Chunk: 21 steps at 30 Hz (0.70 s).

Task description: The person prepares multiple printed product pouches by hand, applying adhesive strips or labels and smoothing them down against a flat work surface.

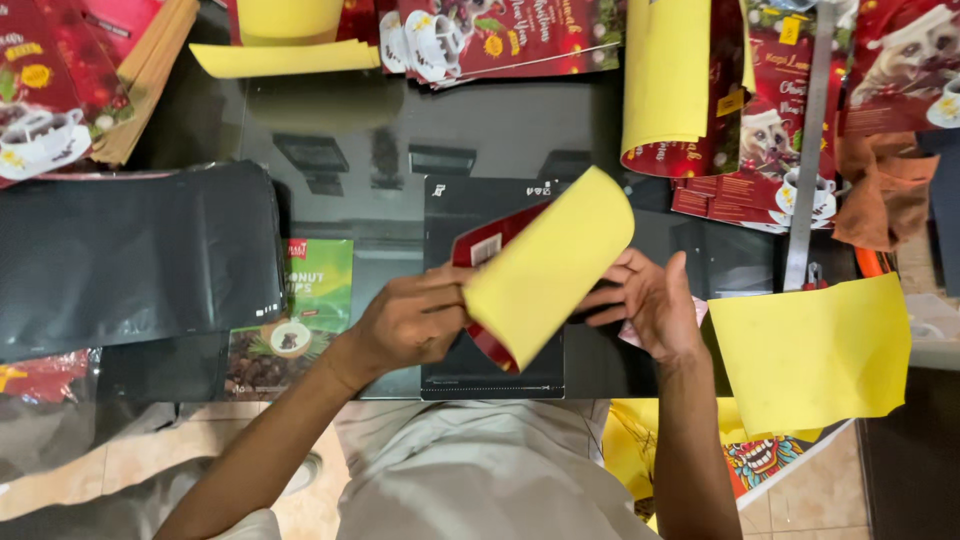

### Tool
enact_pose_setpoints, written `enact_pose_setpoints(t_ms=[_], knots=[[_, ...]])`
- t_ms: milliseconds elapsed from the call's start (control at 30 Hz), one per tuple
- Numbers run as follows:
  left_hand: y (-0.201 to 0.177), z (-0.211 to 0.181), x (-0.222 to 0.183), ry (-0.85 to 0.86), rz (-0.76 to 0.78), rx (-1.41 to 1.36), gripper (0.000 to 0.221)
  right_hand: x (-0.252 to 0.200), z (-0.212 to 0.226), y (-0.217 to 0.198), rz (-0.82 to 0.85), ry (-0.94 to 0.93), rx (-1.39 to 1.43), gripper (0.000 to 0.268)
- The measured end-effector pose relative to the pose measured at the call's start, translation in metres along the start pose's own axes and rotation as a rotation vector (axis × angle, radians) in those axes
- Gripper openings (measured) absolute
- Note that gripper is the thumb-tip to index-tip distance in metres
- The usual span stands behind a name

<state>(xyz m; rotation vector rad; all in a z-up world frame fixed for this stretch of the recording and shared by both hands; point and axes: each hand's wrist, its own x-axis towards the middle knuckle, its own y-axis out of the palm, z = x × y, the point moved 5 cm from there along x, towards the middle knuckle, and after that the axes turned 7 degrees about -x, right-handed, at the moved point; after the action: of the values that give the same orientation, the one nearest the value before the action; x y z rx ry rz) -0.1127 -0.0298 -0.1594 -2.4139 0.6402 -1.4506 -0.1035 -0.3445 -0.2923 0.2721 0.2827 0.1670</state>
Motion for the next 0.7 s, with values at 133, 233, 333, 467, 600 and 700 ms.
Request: enact_pose_setpoints(t_ms=[133, 233, 333, 467, 600, 700], knots=[[0.026, 0.004, -0.041, 0.089, 0.055, 0.036, 0.037, -0.008, -0.004, -0.004, 0.02, 0.064, 0.021, 0.112], [0.003, -0.017, 0.008, 0.091, -0.025, 0.008, 0.041, -0.024, -0.044, -0.069, -0.374, 0.158, 0.041, 0.069], [0.022, 0.011, -0.022, -0.068, -0.141, -0.047, 0.023, -0.037, 0.012, 0.001, -0.317, 0.034, -0.379, 0.02], [0.022, 0.017, -0.014, -0.367, -0.123, -0.219, 0.034, -0.048, 0.003, 0.022, -0.218, -0.135, -0.437, 0.046], [0.035, 0.044, -0.039, -0.664, -0.258, -0.446, 0.061, -0.067, -0.01, 0.05, -0.287, -0.188, -0.312, 0.05], [0.042, 0.052, -0.048, -0.861, -0.318, -0.475, 0.061, -0.078, -0.017, 0.057, -0.37, -0.272, -0.453, 0.044]])
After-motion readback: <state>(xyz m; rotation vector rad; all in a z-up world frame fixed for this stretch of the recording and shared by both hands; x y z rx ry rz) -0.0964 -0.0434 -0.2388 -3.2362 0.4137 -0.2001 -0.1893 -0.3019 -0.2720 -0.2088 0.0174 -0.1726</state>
